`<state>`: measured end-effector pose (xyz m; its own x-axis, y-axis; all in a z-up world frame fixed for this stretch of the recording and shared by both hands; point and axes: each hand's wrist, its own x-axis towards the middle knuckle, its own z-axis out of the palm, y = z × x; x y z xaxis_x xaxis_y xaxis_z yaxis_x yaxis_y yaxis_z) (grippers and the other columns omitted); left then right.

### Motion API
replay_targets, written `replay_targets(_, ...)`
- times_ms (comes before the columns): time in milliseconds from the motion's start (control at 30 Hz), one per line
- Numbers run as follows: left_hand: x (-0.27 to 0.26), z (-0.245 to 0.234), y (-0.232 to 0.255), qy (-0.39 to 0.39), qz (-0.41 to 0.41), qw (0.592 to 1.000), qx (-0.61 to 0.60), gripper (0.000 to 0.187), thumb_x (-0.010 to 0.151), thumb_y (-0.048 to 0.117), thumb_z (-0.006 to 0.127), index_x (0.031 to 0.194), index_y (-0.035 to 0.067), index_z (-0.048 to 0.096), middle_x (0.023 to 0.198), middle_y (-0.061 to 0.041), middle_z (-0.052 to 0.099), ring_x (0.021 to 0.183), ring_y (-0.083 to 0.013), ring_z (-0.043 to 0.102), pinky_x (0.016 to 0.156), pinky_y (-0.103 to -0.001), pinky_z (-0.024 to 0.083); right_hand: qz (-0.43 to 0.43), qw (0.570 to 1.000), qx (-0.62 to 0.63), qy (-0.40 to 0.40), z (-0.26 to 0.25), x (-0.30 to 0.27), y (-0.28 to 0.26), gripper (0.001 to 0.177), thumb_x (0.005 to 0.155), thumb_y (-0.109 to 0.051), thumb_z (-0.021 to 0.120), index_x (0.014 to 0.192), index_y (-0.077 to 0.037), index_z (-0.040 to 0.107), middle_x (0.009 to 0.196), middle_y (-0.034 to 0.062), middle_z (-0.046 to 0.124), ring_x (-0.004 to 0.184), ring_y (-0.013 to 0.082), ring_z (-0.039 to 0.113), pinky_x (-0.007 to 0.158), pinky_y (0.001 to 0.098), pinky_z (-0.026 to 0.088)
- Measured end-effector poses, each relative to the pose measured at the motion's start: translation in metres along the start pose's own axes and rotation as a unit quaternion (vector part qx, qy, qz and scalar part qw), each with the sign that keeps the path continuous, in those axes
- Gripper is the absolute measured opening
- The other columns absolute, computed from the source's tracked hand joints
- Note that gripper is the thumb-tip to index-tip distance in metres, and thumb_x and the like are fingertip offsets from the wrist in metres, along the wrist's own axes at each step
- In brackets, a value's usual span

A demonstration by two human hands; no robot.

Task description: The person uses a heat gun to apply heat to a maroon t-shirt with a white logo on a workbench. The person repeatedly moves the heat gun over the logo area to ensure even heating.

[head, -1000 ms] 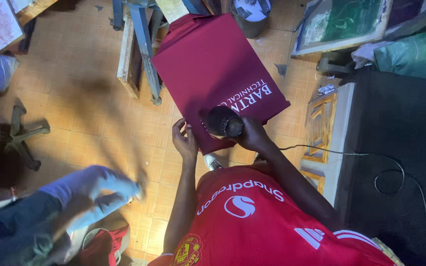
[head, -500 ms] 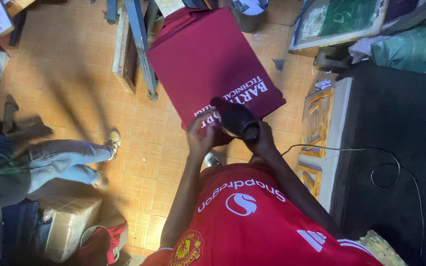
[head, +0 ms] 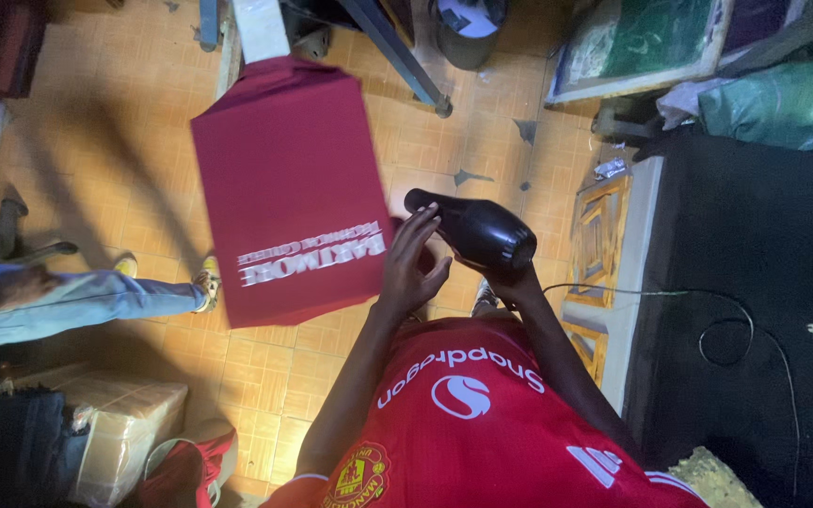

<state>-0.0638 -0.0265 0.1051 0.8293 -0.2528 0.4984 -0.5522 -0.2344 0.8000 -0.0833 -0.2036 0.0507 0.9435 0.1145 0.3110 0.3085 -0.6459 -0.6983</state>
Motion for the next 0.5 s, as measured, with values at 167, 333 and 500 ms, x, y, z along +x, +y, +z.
replay_targets(167, 0.008, 0.005, 0.001, -0.007, 0.021, 0.998, 0.056, 0.057, 0.074, 0.006, 0.073, 0.127, -0.002, 0.053, 0.133, -0.022, 0.052, 0.125, -0.0440, 0.047, 0.106, -0.054, 0.036, 0.020, 1.000, 0.015, 0.000, -0.010, 0.011, -0.001, 0.019, 0.077, -0.004, 0.069, 0.085, 0.012, 0.063, 0.083, 0.0284, 0.065, 0.089, 0.0421, 0.064, 0.080, 0.0350, 0.048)
replay_targets(333, 0.029, 0.010, 0.015, -0.052, 0.051, 0.993, 0.094, 0.067, 0.068, 0.004, 0.071, 0.132, 0.000, 0.051, 0.136, -0.020, 0.049, 0.129, -0.0431, 0.044, 0.108, -0.052, 0.034, 0.053, 0.998, 0.033, 0.009, -0.023, 0.018, -0.004, 0.017, 0.078, -0.005, 0.067, 0.084, 0.011, 0.063, 0.080, 0.0274, 0.064, 0.086, 0.0417, 0.064, 0.078, 0.0365, 0.048)
replay_targets(500, 0.041, 0.027, 0.016, -0.101, 0.064, 0.985, 0.125, 0.089, 0.058, 0.008, 0.077, 0.140, 0.004, 0.041, 0.145, -0.018, 0.042, 0.134, -0.0417, 0.039, 0.112, -0.053, 0.029, 0.097, 0.994, 0.059, 0.006, -0.041, 0.024, 0.001, 0.014, 0.079, -0.006, 0.065, 0.082, 0.008, 0.062, 0.077, 0.0261, 0.062, 0.081, 0.0412, 0.063, 0.076, 0.0385, 0.048)
